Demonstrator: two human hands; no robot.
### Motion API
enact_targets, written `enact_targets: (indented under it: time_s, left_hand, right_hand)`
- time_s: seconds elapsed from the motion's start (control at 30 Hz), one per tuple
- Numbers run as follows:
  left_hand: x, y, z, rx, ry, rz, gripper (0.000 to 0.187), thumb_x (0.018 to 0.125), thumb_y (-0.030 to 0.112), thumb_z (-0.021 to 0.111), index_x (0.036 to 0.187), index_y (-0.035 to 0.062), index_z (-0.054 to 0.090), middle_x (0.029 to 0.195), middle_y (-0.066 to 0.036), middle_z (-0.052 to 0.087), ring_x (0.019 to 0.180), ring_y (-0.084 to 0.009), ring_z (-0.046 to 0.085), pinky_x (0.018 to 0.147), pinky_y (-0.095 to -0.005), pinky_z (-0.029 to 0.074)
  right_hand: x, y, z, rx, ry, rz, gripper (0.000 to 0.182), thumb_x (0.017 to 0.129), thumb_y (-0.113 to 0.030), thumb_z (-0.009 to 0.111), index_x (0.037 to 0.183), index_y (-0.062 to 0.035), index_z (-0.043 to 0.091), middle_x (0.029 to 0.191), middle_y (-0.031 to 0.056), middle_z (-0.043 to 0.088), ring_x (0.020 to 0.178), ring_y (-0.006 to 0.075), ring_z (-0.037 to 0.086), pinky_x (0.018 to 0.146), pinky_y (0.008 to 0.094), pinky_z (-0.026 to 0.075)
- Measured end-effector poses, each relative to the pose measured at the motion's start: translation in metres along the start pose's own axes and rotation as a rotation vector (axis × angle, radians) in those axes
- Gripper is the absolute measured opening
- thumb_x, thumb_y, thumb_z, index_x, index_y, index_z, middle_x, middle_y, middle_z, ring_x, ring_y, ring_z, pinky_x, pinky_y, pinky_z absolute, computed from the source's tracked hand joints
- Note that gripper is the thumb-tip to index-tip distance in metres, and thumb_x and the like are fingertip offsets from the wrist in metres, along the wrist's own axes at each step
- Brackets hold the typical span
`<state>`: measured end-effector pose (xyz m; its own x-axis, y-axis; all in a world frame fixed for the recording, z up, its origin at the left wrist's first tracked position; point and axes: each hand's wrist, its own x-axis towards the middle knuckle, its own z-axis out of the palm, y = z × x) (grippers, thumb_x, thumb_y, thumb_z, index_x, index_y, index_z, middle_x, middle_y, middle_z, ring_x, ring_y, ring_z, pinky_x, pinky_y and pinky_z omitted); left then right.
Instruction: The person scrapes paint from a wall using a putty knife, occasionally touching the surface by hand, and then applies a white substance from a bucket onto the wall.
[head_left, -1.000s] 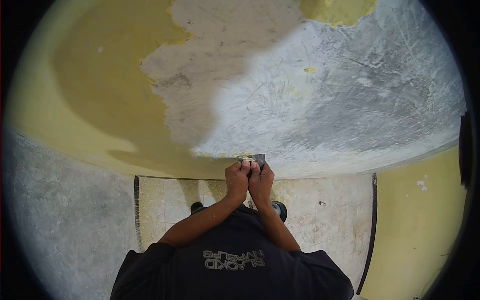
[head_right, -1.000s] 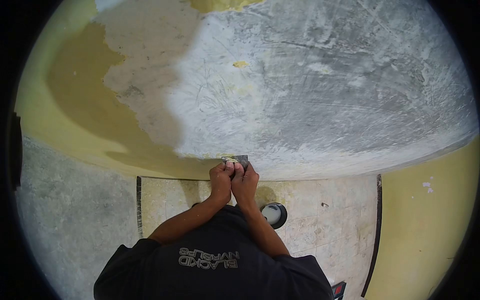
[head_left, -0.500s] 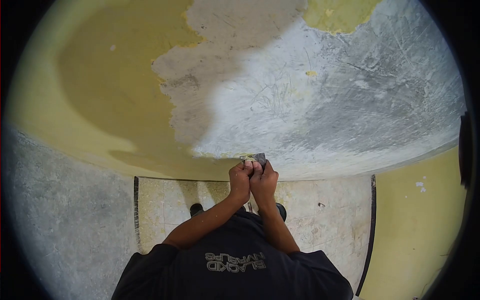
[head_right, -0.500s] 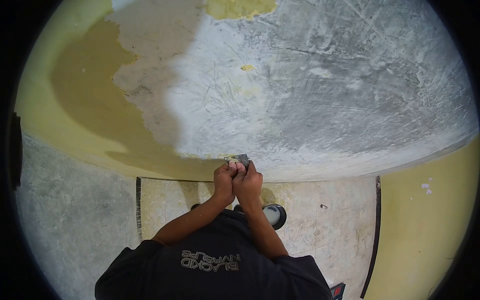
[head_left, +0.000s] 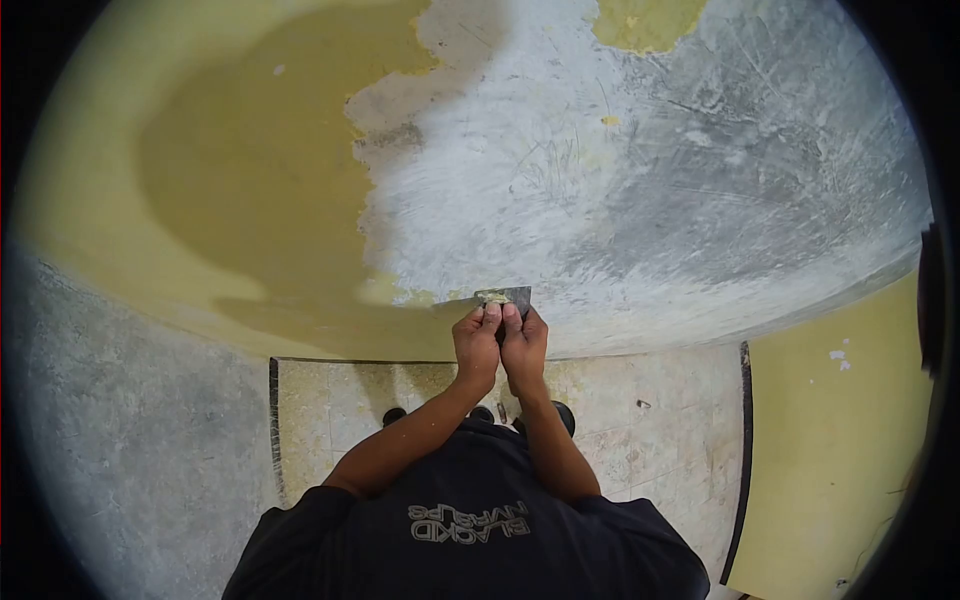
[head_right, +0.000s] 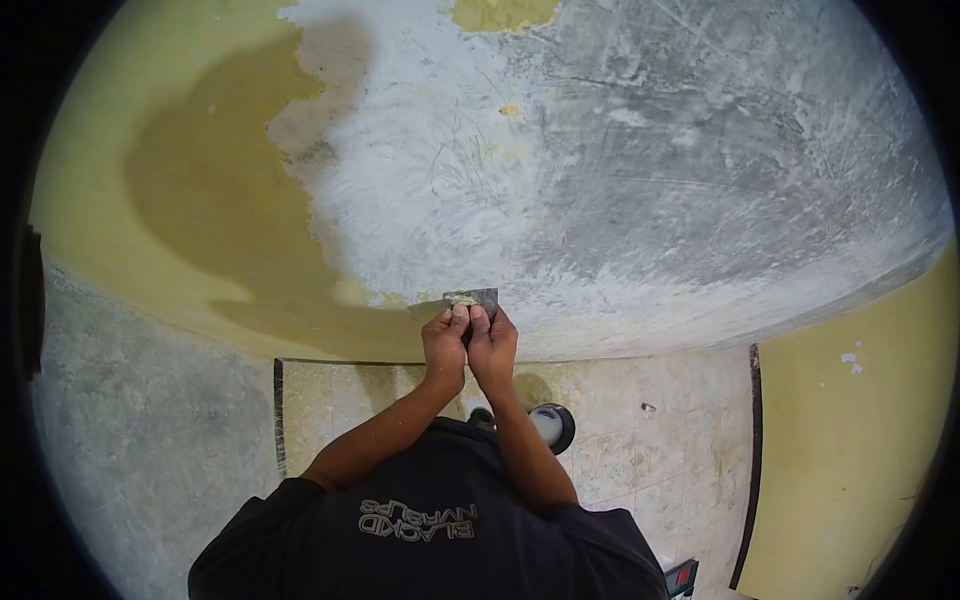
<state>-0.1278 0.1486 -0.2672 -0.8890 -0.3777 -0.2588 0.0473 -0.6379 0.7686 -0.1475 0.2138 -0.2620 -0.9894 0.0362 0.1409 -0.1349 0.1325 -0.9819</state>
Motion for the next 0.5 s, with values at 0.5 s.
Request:
enact_targets:
  time_s: [0.5]
  left_hand:
    - [0.014, -0.010, -0.010, 0.075, -0.037, -0.093, 0.029, 0.097, 0.017, 0.055, 0.075, 0.0007, 0.063, 0.070, 0.002, 0.058, 0.064, -0.0058, 0.046, 0.059, -0.0246, 0.040]
  right_hand:
    - [0.000, 0.008, 0.004, -0.346, 0.114, -0.049, 0.027, 0.091, -0.019, 0.059, 0.079, 0.0053, 0.057, 0.060, 0.0239, 0.058, 0.052, 0.0395, 0.060, 0.047, 0.0412, 0.043]
